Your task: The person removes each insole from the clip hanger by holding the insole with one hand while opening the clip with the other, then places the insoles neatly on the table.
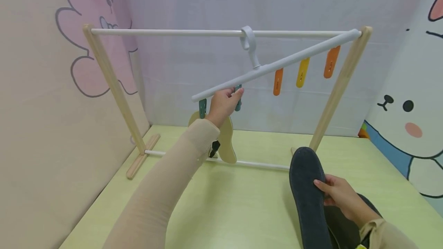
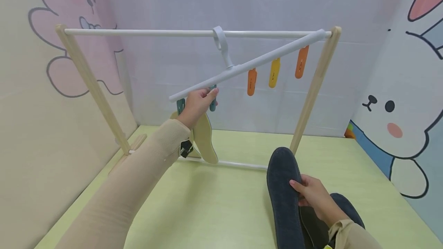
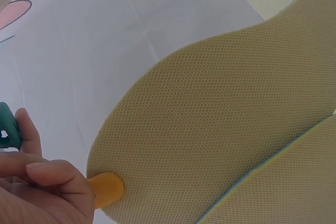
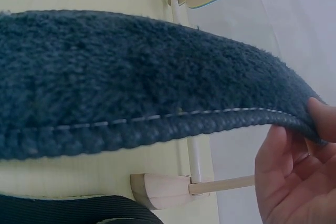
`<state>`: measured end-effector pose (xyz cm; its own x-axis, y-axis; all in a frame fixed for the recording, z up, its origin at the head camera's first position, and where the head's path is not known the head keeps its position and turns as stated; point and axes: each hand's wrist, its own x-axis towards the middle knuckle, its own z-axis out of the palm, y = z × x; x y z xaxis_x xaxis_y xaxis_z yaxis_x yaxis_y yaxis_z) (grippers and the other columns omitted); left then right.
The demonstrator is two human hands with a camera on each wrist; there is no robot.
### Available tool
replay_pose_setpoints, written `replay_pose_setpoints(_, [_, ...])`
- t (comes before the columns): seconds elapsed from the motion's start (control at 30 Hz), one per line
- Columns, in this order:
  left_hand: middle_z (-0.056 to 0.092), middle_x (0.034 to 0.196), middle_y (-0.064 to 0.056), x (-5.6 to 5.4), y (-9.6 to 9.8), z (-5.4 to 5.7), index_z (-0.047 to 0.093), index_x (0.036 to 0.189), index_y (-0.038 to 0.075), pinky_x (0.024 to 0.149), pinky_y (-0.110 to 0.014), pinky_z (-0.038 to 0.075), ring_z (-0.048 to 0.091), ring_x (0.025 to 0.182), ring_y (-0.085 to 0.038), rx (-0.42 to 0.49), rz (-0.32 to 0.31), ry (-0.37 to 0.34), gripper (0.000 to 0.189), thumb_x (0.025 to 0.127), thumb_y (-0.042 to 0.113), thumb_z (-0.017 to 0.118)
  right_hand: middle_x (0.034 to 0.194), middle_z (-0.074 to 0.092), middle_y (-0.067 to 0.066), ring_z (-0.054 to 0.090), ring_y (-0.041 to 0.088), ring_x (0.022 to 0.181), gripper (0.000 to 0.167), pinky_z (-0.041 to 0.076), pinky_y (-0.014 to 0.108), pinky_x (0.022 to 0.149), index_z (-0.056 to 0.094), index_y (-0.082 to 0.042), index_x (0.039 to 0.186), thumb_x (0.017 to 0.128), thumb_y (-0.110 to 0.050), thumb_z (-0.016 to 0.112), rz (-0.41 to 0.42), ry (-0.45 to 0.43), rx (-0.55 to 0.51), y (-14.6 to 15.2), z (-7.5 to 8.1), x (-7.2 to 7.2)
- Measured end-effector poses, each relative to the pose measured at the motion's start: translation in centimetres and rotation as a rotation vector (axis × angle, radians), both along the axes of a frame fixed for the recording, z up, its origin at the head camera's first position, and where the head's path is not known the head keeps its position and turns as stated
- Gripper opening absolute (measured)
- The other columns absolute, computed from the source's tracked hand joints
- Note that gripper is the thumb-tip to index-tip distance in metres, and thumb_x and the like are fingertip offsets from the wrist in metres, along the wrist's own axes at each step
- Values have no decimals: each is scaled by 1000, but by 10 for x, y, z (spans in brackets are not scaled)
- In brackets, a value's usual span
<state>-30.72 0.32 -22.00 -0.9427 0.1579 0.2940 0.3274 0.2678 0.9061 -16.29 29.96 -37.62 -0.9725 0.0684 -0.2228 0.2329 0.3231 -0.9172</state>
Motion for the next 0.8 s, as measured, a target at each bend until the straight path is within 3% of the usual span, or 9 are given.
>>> replay_pose_setpoints(0.37, [38,57,3,-1,0,-1,52,71,10,51,-23,24,27,52,-11,-11,1,7,36,97,35,57,88,63,-1,63,16,76,44,53,36,67,40,17,129,103,-18,44,-24,-22,-20,6,-5,4])
replay_pose_setpoints(0.8, [46,61,2,-3,0,0,55,74,9,53,-24,25,30,54,-11,8,-7,2,33,97,33,58,85,61,0,61,17,74,38,53,36,67,48,14,121,103,-20,46,-49,-50,-17,16,-6,9])
